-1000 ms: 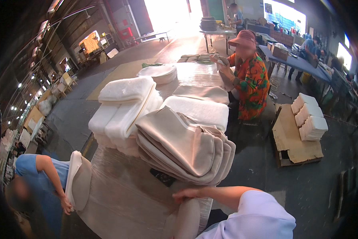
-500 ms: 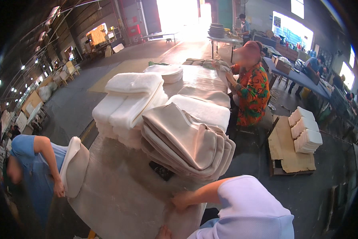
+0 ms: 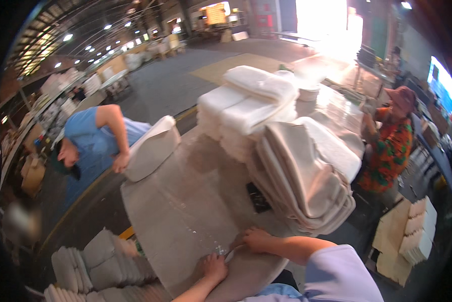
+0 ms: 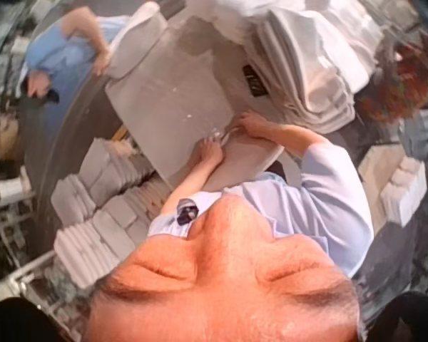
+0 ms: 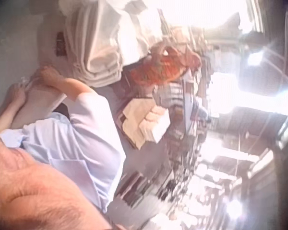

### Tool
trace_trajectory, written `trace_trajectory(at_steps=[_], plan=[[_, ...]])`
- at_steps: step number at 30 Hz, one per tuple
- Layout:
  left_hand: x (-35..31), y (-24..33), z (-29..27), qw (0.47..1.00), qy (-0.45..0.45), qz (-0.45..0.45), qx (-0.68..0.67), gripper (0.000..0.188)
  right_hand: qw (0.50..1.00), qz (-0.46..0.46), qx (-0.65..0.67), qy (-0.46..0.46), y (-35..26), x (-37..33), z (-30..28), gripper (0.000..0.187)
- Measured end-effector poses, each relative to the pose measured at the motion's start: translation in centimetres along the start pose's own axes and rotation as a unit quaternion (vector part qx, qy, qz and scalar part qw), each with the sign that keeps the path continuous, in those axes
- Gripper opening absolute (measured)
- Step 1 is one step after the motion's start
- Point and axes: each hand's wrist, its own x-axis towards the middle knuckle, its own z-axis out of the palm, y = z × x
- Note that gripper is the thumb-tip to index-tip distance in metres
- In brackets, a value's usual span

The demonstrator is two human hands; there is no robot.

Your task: The person folds light-colored cushion covers one at a time on a table and stacks them. A coworker across the table also folds similar items. The camera wearer handles each cover by hand, aligning edges and placing the folded pieces into a growing stack.

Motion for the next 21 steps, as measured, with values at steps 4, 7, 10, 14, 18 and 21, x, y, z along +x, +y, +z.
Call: trace_trajectory(at_steps=[4,7,10,14,18,21], plan=[[0.4,-0.7,0.3,0.995,0.014,-0.060,-0.084,0.026,0.999,0.009,0.049,0.004,0.2,0.8,0.3,0.041],[0.3,-0.8,0.4,0.988,0.012,-0.078,-0.131,0.023,0.991,0.059,0.106,-0.063,0.1,2.0,0.9,0.036],[0.6,-1.1,0.6,0.989,0.030,-0.051,-0.139,0.022,0.991,0.011,0.127,-0.035,1.3,2.0,2.9,0.033],[0.7,-1.6,1.1,0.983,0.095,-0.032,-0.154,0.023,0.986,-0.046,0.160,0.033,1.6,2.2,3.4,0.034],[1.8,-1.6,1.2,0.987,0.046,-0.058,-0.142,0.032,0.970,-0.038,0.228,0.072,2.1,1.8,4.1,0.034],[1.9,-1.1,1.8,0.989,0.049,-0.060,-0.128,0.034,0.989,-0.037,0.140,0.041,2.3,2.7,4.4,0.038]])
